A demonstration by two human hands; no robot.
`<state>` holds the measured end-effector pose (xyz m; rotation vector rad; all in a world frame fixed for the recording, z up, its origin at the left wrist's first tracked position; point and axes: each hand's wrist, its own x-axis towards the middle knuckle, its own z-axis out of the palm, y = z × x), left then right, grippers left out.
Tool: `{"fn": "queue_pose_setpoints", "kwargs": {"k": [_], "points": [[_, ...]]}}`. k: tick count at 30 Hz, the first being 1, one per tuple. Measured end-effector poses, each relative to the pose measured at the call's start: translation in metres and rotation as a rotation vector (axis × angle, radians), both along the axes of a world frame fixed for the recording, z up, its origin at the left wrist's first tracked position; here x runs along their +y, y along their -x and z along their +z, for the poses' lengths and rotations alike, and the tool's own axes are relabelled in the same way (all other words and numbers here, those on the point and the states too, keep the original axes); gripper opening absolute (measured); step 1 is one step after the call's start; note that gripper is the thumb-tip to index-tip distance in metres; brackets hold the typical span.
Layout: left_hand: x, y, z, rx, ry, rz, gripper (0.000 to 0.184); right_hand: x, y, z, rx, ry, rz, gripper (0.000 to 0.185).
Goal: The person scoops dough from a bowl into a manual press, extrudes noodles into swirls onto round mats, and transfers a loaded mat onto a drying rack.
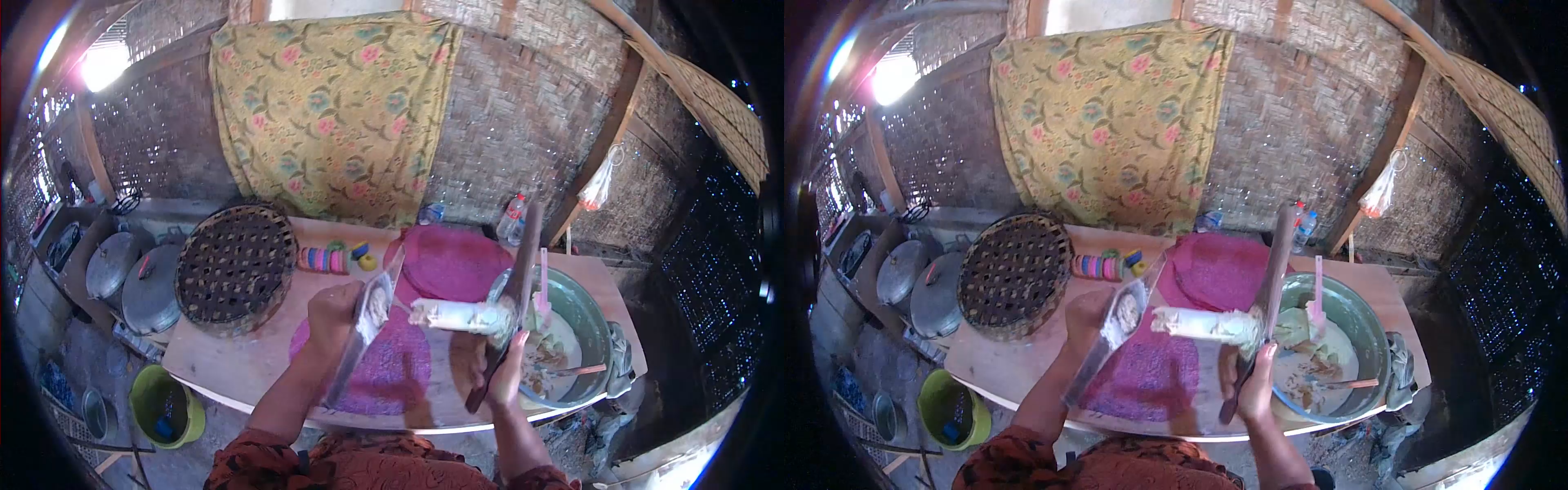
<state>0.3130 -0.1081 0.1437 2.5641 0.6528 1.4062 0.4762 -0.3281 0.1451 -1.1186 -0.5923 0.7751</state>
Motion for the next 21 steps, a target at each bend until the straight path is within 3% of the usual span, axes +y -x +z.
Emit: {"fn": "queue_pose_setpoints", "kwargs": {"k": [2, 4, 5, 7, 8, 9, 11, 13, 14, 16, 17, 18, 21], "points": [[0.001, 0.024, -0.001, 0.043, -0.001, -0.003, 0.022, 0.012, 0.006, 0.001, -0.163, -0.034, 0.088, 0.079], [-0.001, 0.044, 0.003, 0.101, 0.009, -0.055, 0.02, 0.028, 0.029, 0.015, -0.68, 0.075, -0.102, 0.083], [0.0, 0.055, 0.002, 0.104, 0.016, -0.054, 0.02, 0.042, 0.026, 0.013, -1.106, -0.02, -0.198, 0.086], [0.006, 0.073, 0.001, 0.293, 0.18, -0.07, 0.02, 0.042, 0.043, 0.02, -1.022, 0.045, 0.015, 0.082], [0.01, 0.081, 0.01, 0.578, 0.357, -0.079, 0.023, 0.045, 0.054, 0.029, -1.022, 0.051, 0.016, 0.082], [0.012, 0.088, -0.001, 0.579, 0.362, -0.083, 0.023, 0.048, 0.064, 0.039, -1.076, 0.093, 0.077, 0.081], [0.015, 0.098, -0.03, 0.259, 0.611, -0.603, 0.027, 0.051, 0.081, 0.05, -1.129, 0.146, 0.142, 0.081], [0.024, 0.109, -0.044, 0.393, 0.56, -0.619, 0.03, 0.054, 0.095, 0.055, -1.169, 0.215, 0.247, 0.081], [0.024, 0.113, -0.045, 0.404, 0.625, -0.778, 0.033, 0.057, 0.099, 0.049, -1.332, 0.181, 0.214, 0.079], [0.023, 0.12, -0.046, 0.422, 0.751, -1.103, 0.04, 0.058, 0.119, 0.049, -1.323, 0.237, 0.267, 0.079], [0.022, 0.124, -0.049, 0.421, 0.758, -1.111, 0.04, 0.058, 0.131, 0.052, -1.314, 0.282, 0.318, 0.08], [0.02, 0.129, -0.053, 0.515, 0.84, -1.149, 0.045, 0.054, 0.142, 0.053, -1.026, 0.516, 0.414, 0.083], [0.014, 0.142, -0.045, 0.706, 0.943, -1.133, 0.053, 0.048, 0.153, 0.032, -0.991, 0.593, 0.424, 0.095]]}}
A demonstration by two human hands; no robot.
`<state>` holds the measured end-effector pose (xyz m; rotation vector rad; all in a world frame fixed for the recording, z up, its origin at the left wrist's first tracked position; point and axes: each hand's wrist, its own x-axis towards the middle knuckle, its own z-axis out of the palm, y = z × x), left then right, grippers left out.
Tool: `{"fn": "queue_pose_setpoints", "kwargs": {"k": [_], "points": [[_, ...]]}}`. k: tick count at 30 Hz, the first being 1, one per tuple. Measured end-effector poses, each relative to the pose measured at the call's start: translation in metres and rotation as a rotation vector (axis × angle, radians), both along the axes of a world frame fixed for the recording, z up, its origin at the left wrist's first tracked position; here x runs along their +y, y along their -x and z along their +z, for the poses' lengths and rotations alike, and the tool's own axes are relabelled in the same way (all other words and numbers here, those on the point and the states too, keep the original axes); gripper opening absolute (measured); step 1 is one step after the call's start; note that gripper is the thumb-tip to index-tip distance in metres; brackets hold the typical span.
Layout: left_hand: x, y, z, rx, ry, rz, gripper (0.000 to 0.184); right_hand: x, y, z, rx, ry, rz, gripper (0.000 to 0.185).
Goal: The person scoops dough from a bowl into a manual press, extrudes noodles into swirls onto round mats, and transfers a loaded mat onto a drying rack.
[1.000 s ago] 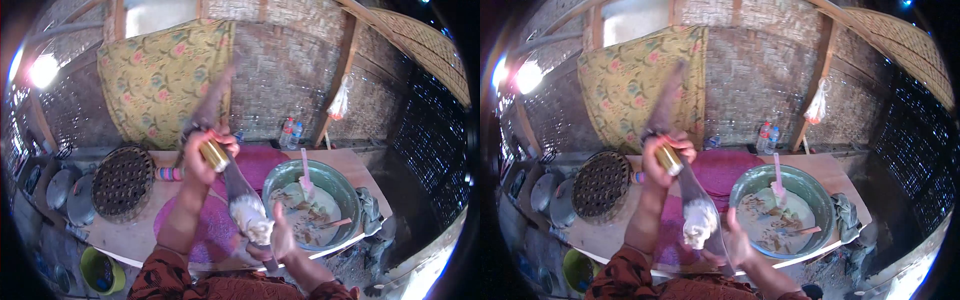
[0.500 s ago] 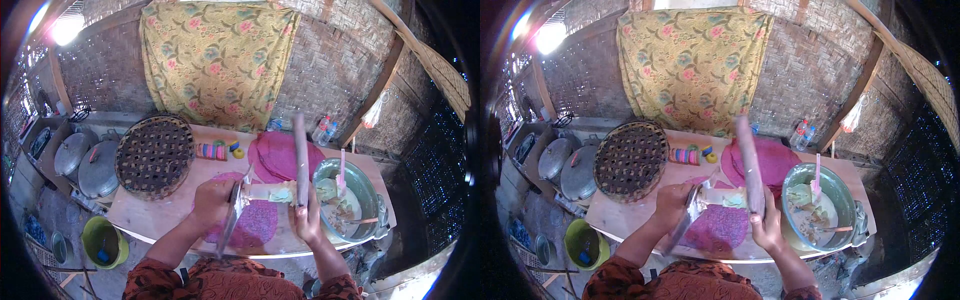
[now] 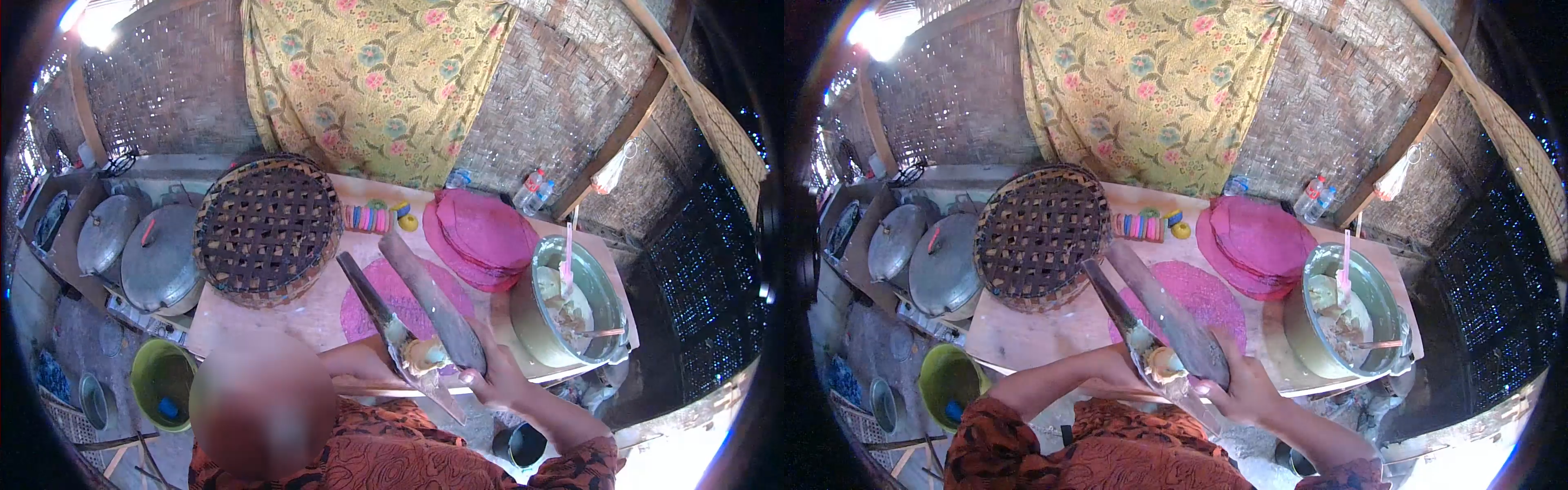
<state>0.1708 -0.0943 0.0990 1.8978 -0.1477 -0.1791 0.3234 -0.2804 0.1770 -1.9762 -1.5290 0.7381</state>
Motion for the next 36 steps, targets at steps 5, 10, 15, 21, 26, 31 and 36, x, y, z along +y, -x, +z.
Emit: {"fn": "queue_pose_setpoints", "kwargs": {"k": [5, 10, 15, 21, 26, 31, 36], "points": [[0.016, 0.013, 0.012, -0.067, 0.063, 0.017, 0.076, -0.047, -0.039, -0.055, 1.382, 0.37, 0.32, 0.116], [0.038, -0.011, 0.101, -0.532, 1.182, -0.018, 0.094, -0.039, 0.003, -0.089, 1.855, 0.17, 0.67, 0.125], [0.076, -0.071, 0.091, -0.549, 1.275, -0.041, 0.074, -0.03, -0.015, -0.089, 1.736, 0.181, 0.585, 0.135], [0.125, -0.111, -0.073, -0.322, 1.767, 0.296, 0.051, 0.0, -0.051, -0.099, 1.464, 0.448, -0.036, 0.098], [0.13, -0.107, -0.146, -0.439, 1.975, 0.464, 0.049, 0.026, -0.037, -0.102, 1.281, 0.58, -0.256, 0.078], [0.144, -0.099, -0.112, -0.605, 1.851, 0.544, 0.043, 0.039, -0.04, -0.084, 0.927, 0.548, -0.22, 0.064], [0.145, -0.073, -0.08, -0.669, 1.799, 0.544, 0.043, 0.039, -0.023, -0.061, 0.929, 0.509, -0.168, 0.061]]}}
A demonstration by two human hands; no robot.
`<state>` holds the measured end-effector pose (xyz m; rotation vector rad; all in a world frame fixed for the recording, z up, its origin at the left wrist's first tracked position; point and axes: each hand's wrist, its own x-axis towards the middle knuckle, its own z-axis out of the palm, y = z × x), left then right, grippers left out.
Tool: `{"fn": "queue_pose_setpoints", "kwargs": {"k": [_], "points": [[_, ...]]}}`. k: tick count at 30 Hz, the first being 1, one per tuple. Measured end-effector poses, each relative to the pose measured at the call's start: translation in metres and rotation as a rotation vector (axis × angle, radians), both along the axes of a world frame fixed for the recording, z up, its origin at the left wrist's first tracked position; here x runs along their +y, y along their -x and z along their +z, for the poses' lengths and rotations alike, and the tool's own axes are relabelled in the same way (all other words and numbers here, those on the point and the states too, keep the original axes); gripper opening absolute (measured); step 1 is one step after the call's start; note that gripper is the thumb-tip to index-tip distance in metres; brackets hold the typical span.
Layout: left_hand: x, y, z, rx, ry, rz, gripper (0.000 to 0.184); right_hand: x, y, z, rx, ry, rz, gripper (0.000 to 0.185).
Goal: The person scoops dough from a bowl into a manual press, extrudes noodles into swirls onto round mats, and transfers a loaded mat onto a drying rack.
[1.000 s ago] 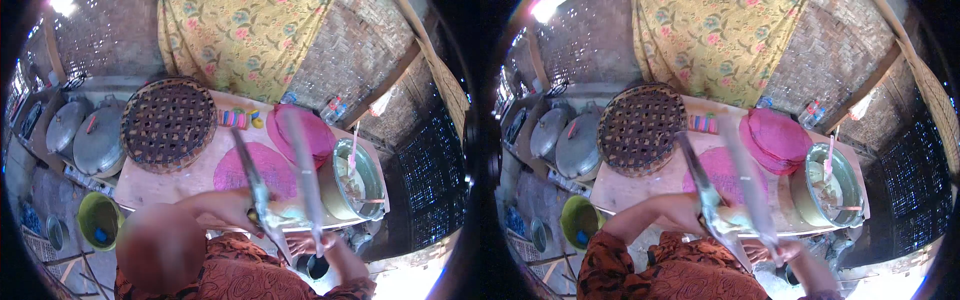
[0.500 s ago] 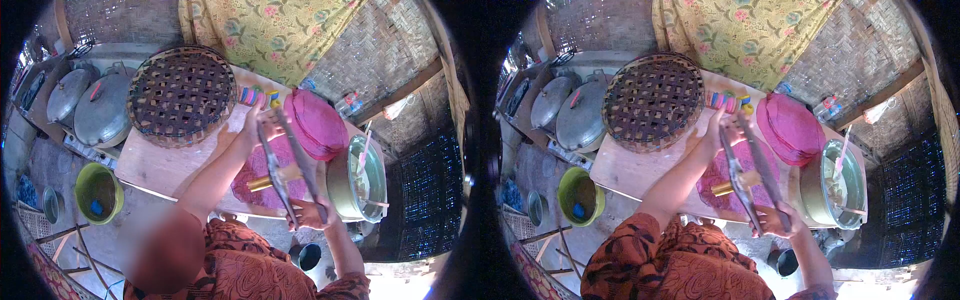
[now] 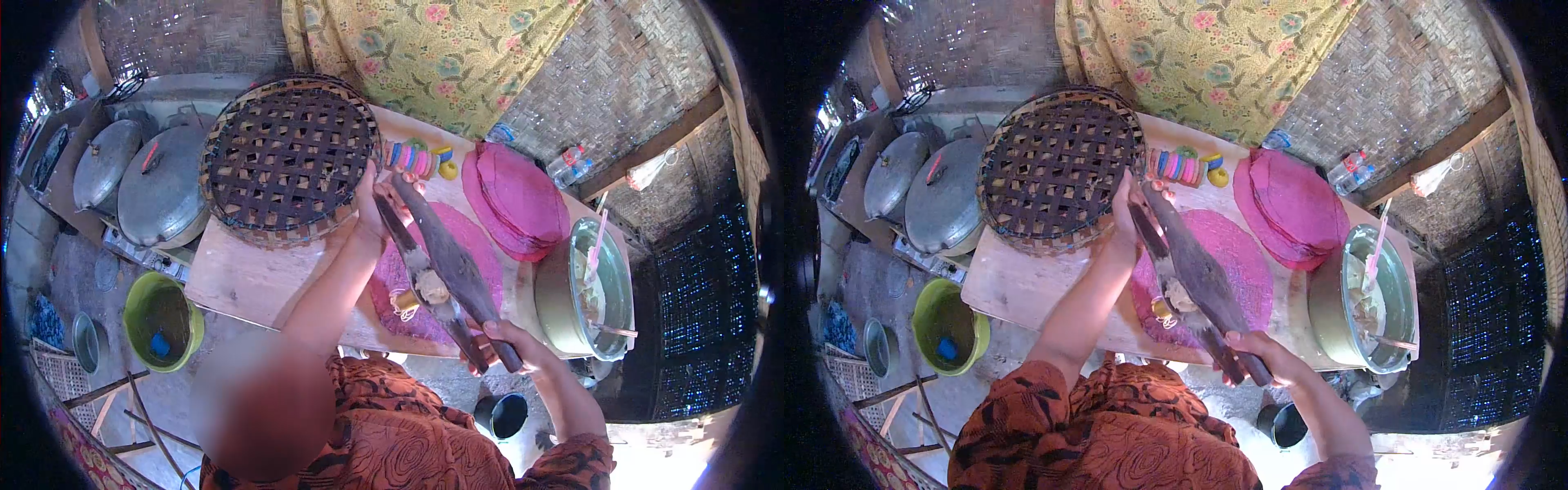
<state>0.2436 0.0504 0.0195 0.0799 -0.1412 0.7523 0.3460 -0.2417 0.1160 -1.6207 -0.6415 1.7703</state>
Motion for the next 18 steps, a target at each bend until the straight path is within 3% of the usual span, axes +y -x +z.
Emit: {"fn": "queue_pose_setpoints", "kwargs": {"k": [4, 8, 9, 13, 18], "points": [[-0.027, -0.006, 0.01, 0.023, 0.165, -0.022, 0.042, -0.013, 0.001, 0.027, -0.013, 0.037, -0.066, 0.061], [-0.005, -0.021, 0.006, -0.003, 0.032, -0.018, 0.044, -0.006, -0.012, 0.017, -0.113, -0.01, -0.074, 0.061], [-0.001, -0.018, 0.011, 0.021, 0.011, 0.013, 0.043, -0.003, -0.017, 0.014, -0.142, -0.006, 0.021, 0.066], [0.004, 0.001, 0.018, 0.082, 0.122, 0.085, 0.043, 0.002, -0.002, 0.012, -0.087, -0.047, 0.06, 0.065], [-0.013, -0.008, -0.024, -0.01, 0.149, -0.057, 0.052, -0.013, -0.006, 0.012, -0.033, -0.007, 0.019, 0.063]]}}
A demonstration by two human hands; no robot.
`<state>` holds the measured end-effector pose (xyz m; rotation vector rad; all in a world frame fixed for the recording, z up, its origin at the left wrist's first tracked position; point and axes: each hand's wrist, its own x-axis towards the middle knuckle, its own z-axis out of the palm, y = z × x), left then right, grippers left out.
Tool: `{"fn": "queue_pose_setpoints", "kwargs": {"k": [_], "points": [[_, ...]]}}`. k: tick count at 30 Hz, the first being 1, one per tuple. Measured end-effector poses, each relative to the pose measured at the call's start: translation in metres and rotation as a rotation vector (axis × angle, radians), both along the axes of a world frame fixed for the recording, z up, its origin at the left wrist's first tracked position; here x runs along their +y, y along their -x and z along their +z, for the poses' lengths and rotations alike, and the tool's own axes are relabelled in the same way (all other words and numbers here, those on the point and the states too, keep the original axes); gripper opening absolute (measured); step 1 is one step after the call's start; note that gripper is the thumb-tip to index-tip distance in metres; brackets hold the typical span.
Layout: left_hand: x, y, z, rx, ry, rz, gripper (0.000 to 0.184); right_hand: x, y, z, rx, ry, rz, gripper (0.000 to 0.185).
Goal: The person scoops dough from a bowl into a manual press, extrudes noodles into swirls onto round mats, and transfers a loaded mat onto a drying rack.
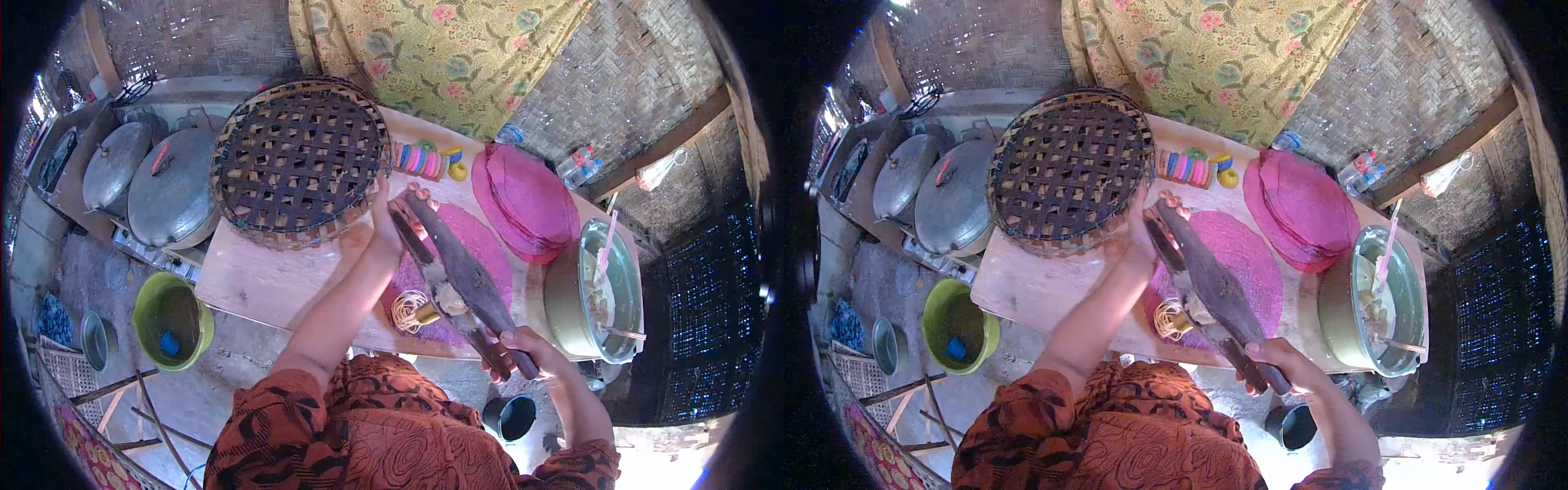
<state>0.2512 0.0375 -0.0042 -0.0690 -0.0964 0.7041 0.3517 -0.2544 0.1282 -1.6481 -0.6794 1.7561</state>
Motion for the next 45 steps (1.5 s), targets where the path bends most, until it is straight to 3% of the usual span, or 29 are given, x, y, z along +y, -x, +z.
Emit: {"fn": "queue_pose_setpoints", "kwargs": {"k": [2, 4, 6, 10, 11, 12, 13, 15, 16, 18, 19, 20, 22, 26, 27, 29, 35, 38, 42, 45], "points": [[-0.002, -0.013, -0.021, -0.042, -0.048, -0.072, 0.052, -0.003, -0.009, -0.017, -0.007, 0.017, -0.082, 0.055], [-0.001, -0.019, -0.019, 0.108, -0.076, -0.003, 0.042, -0.002, -0.016, -0.047, -0.019, 0.035, -0.084, 0.053], [0.013, -0.02, -0.023, 0.099, -0.147, -0.066, 0.043, 0.003, -0.01, -0.07, -0.119, -0.09, -0.088, 0.052], [0.03, -0.016, 0.02, 0.043, -0.281, -0.095, 0.045, 0.01, -0.011, -0.076, -0.151, -0.149, -0.058, 0.046], [0.029, -0.019, 0.035, 0.034, -0.27, -0.081, 0.046, 0.004, -0.024, -0.082, -0.101, -0.172, 0.032, 0.056], [0.024, -0.02, 0.05, 0.027, -0.256, -0.068, 0.046, 0.001, -0.024, -0.07, -0.1, -0.172, 0.027, 0.056], [0.015, -0.02, 0.069, 0.075, -0.217, -0.057, 0.048, -0.001, -0.02, -0.049, 0.013, -0.137, -0.042, 0.069], [0.004, -0.034, 0.06, 0.032, -0.221, -0.085, 0.049, -0.009, -0.022, -0.023, 0.086, -0.044, -0.056, 0.093], [-0.002, -0.041, 0.052, -0.011, -0.228, -0.106, 0.05, -0.016, -0.024, -0.021, 0.085, -0.044, -0.062, 0.093], [-0.02, -0.059, 0.012, 0.026, -0.29, -0.076, 0.05, -0.03, -0.026, -0.02, -0.045, 0.057, -0.068, 0.09], [-0.029, -0.071, -0.011, 0.0, -0.177, -0.117, 0.051, -0.032, -0.028, -0.018, -0.028, 0.098, -0.091, 0.085], [-0.034, -0.076, -0.018, -0.025, -0.064, -0.158, 0.053, -0.033, -0.032, -0.018, -0.03, 0.096, -0.099, 0.085], [-0.035, -0.085, -0.03, 0.005, -0.091, -0.133, 0.054, -0.034, -0.044, -0.024, -0.125, 0.167, -0.09, 0.077], [-0.021, -0.084, -0.015, 0.007, -0.122, -0.083, 0.056, -0.025, -0.037, -0.022, -0.237, 0.071, -0.132, 0.075], [-0.026, -0.075, 0.003, 0.082, -0.122, -0.063, 0.047, -0.024, -0.032, -0.014, -0.204, 0.067, -0.135, 0.073], [-0.037, -0.067, 0.014, 0.11, -0.097, -0.08, 0.046, -0.035, -0.028, -0.007, -0.185, 0.082, -0.145, 0.069], [-0.055, -0.082, 0.018, 0.156, -0.02, -0.101, 0.046, -0.049, -0.042, 0.01, -0.329, 0.147, -0.217, 0.063], [-0.041, -0.084, 0.027, 0.083, -0.072, -0.084, 0.047, -0.045, -0.042, -0.008, -0.334, 0.066, -0.203, 0.063], [-0.037, -0.069, 0.029, 0.184, -0.097, -0.096, 0.046, -0.042, -0.027, -0.011, -0.211, 0.037, -0.222, 0.063], [-0.053, -0.068, 0.018, 0.272, 0.05, -0.108, 0.047, -0.048, -0.03, -0.006, -0.219, 0.082, -0.239, 0.06]]}}
